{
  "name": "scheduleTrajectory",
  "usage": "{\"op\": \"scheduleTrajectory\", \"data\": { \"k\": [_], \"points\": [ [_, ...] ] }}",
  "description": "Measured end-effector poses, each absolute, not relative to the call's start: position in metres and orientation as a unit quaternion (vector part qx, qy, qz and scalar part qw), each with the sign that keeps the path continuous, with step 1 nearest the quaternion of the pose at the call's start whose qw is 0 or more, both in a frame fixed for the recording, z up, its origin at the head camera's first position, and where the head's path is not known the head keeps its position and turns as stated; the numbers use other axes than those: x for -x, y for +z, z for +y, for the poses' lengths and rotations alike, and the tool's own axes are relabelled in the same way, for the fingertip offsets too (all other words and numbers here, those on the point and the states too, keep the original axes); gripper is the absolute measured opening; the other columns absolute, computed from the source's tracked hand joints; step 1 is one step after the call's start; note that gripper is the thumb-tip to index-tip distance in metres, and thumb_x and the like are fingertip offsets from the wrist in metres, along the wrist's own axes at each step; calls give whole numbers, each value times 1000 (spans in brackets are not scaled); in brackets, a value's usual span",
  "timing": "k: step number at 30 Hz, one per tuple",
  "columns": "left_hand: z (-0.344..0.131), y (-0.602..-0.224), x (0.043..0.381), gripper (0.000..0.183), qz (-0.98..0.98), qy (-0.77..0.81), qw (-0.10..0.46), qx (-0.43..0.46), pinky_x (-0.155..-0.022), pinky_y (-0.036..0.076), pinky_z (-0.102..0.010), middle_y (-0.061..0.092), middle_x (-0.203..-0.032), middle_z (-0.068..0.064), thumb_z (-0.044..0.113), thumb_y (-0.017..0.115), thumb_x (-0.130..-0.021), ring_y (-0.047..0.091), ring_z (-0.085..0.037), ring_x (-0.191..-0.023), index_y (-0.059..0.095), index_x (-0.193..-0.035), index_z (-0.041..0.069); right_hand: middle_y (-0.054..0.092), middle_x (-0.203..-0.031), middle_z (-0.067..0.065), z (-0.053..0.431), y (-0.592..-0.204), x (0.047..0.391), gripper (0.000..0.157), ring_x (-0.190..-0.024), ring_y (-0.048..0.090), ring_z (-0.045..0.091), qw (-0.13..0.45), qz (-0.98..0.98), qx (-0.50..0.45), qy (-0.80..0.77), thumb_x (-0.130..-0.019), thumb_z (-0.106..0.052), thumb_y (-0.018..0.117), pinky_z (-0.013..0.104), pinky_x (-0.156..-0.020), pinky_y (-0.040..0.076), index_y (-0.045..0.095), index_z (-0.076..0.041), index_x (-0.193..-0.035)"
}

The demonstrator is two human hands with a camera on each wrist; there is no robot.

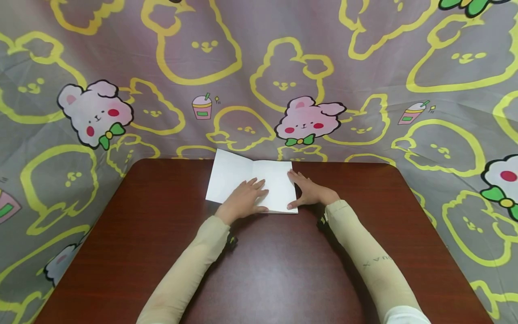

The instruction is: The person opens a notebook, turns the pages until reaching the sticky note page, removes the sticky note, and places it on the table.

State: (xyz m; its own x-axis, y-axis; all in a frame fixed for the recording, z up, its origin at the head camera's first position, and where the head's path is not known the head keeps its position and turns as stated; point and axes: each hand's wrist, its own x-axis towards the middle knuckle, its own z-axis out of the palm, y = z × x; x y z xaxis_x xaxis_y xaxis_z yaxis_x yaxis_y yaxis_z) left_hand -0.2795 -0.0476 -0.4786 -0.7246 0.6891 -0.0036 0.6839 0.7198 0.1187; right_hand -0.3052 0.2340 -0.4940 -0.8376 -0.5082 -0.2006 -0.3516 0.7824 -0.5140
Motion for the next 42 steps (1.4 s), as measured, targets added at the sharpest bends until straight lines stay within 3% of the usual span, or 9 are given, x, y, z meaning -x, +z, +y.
{"op": "scheduleTrajectory", "data": {
  "k": [11,16,21,30,42],
  "points": [
    [-54,-466,270,55,917,16,-51,-394,-121,32,-51,44,-159,-9,48,72,-91,37,-32,-149,68,-133,14,2,-170,22,239,-495,305,130,-155,-1,46,162,921,250,-249,-74,-45,90,67,-122,5,6,2,-162],
    [-57,-463,267,33,908,17,-79,-410,-120,35,-50,46,-158,-8,42,76,-89,39,-31,-148,78,-105,13,1,-169,23,240,-495,305,131,-155,-1,48,159,921,253,-251,-73,-44,91,68,-122,5,6,3,-161],
    [-61,-463,264,22,898,5,-107,-428,-121,34,-47,45,-159,-6,36,80,-88,38,-28,-149,76,-80,15,1,-170,23,239,-494,303,131,-155,-1,47,162,920,250,-255,-73,-42,91,68,-122,5,5,3,-161],
    [-64,-459,260,23,895,11,-119,-430,-121,33,-46,47,-158,-5,24,80,-88,38,-27,-149,74,-69,12,3,-169,24,238,-494,304,131,-154,1,48,161,925,243,-243,-72,-43,91,67,-122,7,8,4,-161],
    [-54,-466,243,21,909,21,-198,-367,-119,35,-51,45,-158,-10,16,74,-83,40,-32,-147,70,-64,8,1,-170,23,238,-495,304,129,-155,0,46,162,925,246,-240,-74,-41,91,65,-123,5,7,3,-161]
  ]
}}
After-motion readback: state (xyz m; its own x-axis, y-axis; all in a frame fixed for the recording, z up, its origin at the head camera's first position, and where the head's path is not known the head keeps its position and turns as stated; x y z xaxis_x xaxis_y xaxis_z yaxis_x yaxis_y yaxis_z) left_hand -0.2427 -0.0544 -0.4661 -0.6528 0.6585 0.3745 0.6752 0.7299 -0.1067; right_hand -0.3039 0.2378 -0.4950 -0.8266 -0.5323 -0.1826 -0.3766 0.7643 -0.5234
